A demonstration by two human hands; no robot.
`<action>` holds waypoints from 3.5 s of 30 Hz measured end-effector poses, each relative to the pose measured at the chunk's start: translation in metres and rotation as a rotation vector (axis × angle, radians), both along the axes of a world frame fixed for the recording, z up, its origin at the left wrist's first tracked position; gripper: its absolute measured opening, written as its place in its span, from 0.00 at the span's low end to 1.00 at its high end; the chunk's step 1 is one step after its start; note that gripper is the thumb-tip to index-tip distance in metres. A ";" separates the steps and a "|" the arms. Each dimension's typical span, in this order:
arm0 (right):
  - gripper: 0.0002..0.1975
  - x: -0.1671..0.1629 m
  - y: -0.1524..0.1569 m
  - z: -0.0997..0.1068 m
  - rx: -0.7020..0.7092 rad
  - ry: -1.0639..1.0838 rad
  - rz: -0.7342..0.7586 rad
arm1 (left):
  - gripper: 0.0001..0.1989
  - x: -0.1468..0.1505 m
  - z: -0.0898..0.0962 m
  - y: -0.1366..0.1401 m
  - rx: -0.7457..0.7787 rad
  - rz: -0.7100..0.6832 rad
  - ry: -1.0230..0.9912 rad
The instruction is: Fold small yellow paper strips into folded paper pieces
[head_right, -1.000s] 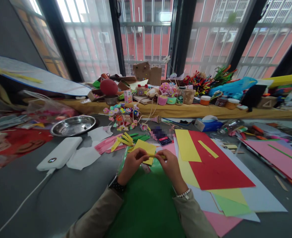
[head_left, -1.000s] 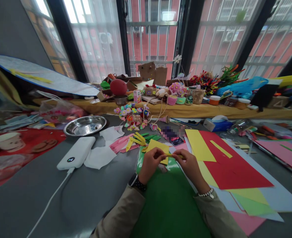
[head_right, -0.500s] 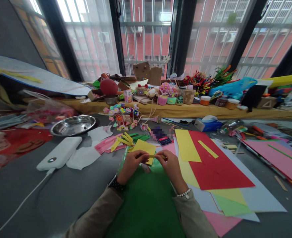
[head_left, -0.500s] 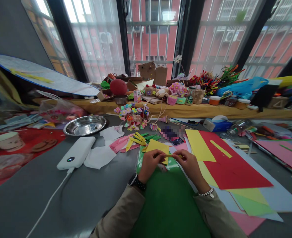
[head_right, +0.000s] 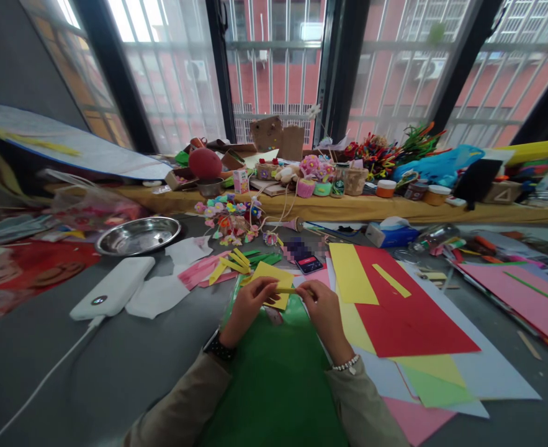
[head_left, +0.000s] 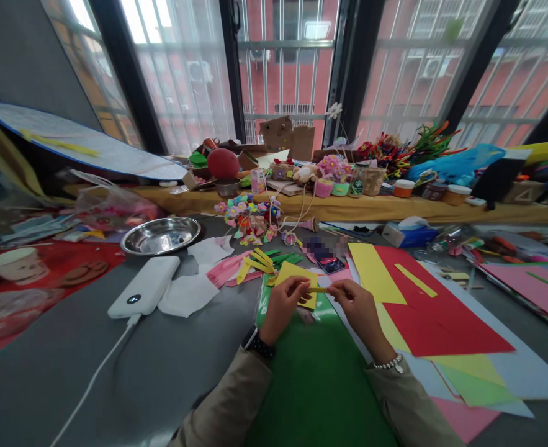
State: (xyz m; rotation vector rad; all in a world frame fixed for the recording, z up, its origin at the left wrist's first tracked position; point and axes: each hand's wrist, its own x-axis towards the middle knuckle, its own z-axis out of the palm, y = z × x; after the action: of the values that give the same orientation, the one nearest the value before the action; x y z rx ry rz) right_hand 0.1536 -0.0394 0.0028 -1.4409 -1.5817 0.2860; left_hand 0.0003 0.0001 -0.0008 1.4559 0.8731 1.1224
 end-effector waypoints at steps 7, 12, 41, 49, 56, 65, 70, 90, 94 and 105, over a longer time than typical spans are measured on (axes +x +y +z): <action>0.07 0.002 0.000 0.002 0.055 -0.065 0.042 | 0.15 -0.001 0.002 0.003 -0.267 -0.094 -0.075; 0.09 0.004 0.002 -0.003 0.018 -0.107 0.092 | 0.14 -0.003 0.001 0.004 -0.267 -0.068 -0.092; 0.09 0.003 0.002 -0.002 -0.027 -0.012 0.090 | 0.12 -0.003 0.000 0.004 -0.261 -0.124 -0.104; 0.08 0.001 0.002 0.000 -0.046 0.021 0.187 | 0.12 -0.003 -0.001 0.004 -0.340 -0.199 -0.144; 0.09 -0.003 0.002 -0.001 -0.082 0.123 0.238 | 0.08 -0.003 0.003 0.001 -0.333 -0.130 -0.129; 0.10 -0.001 0.004 -0.007 -0.158 0.227 0.189 | 0.19 -0.002 -0.005 0.004 -0.160 -0.185 -0.047; 0.09 -0.001 0.003 -0.005 -0.207 0.291 0.215 | 0.19 -0.002 -0.007 0.004 -0.108 -0.209 0.000; 0.14 -0.001 0.005 -0.008 -0.188 0.843 0.089 | 0.13 0.000 -0.002 0.000 -0.254 -0.195 -0.022; 0.14 -0.003 0.004 -0.007 -0.169 0.889 0.056 | 0.11 0.000 -0.001 -0.001 -0.224 -0.201 0.028; 0.10 -0.001 0.004 -0.003 -0.289 1.138 0.042 | 0.11 -0.003 0.006 0.001 -0.247 -0.015 -0.142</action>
State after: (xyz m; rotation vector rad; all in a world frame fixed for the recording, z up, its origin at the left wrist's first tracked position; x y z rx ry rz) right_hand 0.1524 -0.0351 0.0000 -1.0843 -0.6344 1.1568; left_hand -0.0031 0.0014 0.0050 1.1640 0.8662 1.0530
